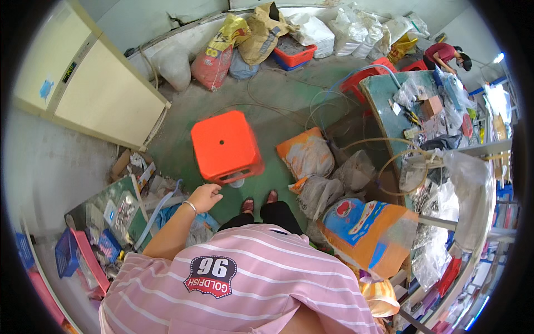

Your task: The person places bundles of white items into plastic bags, seals the bags with a stapler, and carries the filled bags across a workspace to place them into a large white sack.

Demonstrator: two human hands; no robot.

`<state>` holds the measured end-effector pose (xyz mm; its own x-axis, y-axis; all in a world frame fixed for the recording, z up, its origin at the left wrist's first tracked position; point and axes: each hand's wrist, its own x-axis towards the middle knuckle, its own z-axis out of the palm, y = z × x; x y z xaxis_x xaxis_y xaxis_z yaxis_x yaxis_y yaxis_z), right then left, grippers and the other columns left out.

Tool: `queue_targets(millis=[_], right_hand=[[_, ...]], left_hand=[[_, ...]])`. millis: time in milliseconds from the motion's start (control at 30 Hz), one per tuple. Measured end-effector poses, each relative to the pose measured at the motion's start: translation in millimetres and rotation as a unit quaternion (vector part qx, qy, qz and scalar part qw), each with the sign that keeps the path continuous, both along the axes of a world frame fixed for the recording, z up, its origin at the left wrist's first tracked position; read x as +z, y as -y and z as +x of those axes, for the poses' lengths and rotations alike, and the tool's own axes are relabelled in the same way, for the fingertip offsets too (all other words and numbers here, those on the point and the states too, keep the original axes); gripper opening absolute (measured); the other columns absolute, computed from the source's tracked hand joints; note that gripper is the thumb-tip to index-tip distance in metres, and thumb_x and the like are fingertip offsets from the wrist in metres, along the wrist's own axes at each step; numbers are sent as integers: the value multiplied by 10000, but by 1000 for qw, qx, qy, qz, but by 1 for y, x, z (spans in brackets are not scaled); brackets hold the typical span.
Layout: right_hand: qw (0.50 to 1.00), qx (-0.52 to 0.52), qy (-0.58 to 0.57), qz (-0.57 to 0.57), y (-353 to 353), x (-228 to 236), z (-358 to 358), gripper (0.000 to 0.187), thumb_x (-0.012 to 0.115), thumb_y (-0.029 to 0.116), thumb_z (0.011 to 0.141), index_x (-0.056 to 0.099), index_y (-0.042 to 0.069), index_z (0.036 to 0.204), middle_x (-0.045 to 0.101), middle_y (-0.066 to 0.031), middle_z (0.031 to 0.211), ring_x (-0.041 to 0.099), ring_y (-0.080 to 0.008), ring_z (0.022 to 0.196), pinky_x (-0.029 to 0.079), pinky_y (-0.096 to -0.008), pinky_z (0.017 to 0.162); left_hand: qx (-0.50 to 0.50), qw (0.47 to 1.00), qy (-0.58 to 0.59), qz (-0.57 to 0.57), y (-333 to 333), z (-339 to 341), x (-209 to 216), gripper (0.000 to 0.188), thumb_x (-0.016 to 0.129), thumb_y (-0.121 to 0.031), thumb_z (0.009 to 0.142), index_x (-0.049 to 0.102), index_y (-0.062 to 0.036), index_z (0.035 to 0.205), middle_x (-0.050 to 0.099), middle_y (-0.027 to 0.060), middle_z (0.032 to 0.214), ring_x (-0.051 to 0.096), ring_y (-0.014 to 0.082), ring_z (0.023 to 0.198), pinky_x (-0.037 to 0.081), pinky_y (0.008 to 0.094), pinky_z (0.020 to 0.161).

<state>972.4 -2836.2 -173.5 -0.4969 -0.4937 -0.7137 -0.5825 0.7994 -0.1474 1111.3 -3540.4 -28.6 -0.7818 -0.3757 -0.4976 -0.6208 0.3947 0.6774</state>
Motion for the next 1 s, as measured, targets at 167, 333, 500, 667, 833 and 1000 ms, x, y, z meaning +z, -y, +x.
queue_targets(millis=[167, 333, 500, 667, 833, 1000], right_hand=[[981, -177, 79, 9, 88, 19, -98, 249, 509, 281, 815, 580, 55, 892, 606, -154, 831, 589, -327, 761, 473, -400, 651], [993, -51, 61, -84, 192, 53, -235, 291, 556, 293, 808, 585, 43, 953, 613, -172, 873, 594, -328, 805, 473, -389, 684], [924, -308, 90, -207, 383, 177, -345, 309, 610, 170, 798, 554, -5, 1045, 623, -158, 926, 603, -235, 853, 474, -322, 724], [915, -272, 105, -280, 465, 175, -425, 336, 602, 146, 801, 533, -32, 1077, 623, -157, 925, 602, -229, 859, 473, -311, 752], [940, -226, 124, -225, 546, 192, -482, 340, 612, 146, 800, 535, -33, 1078, 623, -140, 939, 598, -203, 867, 471, -302, 763], [942, -262, 92, -188, 605, 159, -549, 319, 614, 130, 796, 545, -34, 1061, 627, -130, 913, 601, -197, 849, 472, -299, 756]], left_hand=[[191, 972, 93, 105, 31, -15, -88, 285, 604, -191, 771, 594, 43, 933, 637, 147, 850, 621, 190, 721, 495, 310, 654], [472, 807, 127, 331, 10, 22, -136, 157, 542, -155, 784, 570, 0, 791, 593, 99, 729, 561, 185, 563, 447, 325, 447], [492, 787, 150, 340, 20, -42, -125, 180, 528, -145, 795, 551, -22, 925, 583, 98, 764, 570, 181, 589, 440, 307, 455], [510, 797, 109, 306, 76, -129, -122, 261, 519, -139, 802, 529, -39, 1042, 575, 93, 794, 580, 177, 616, 434, 292, 467], [513, 796, 105, 302, 147, -194, -140, 295, 532, -153, 793, 516, -27, 1059, 576, 78, 785, 591, 173, 642, 444, 303, 497], [517, 769, 147, 346, 229, -259, -159, 296, 542, -174, 800, 517, -28, 1056, 591, 81, 797, 602, 186, 671, 461, 300, 512]])
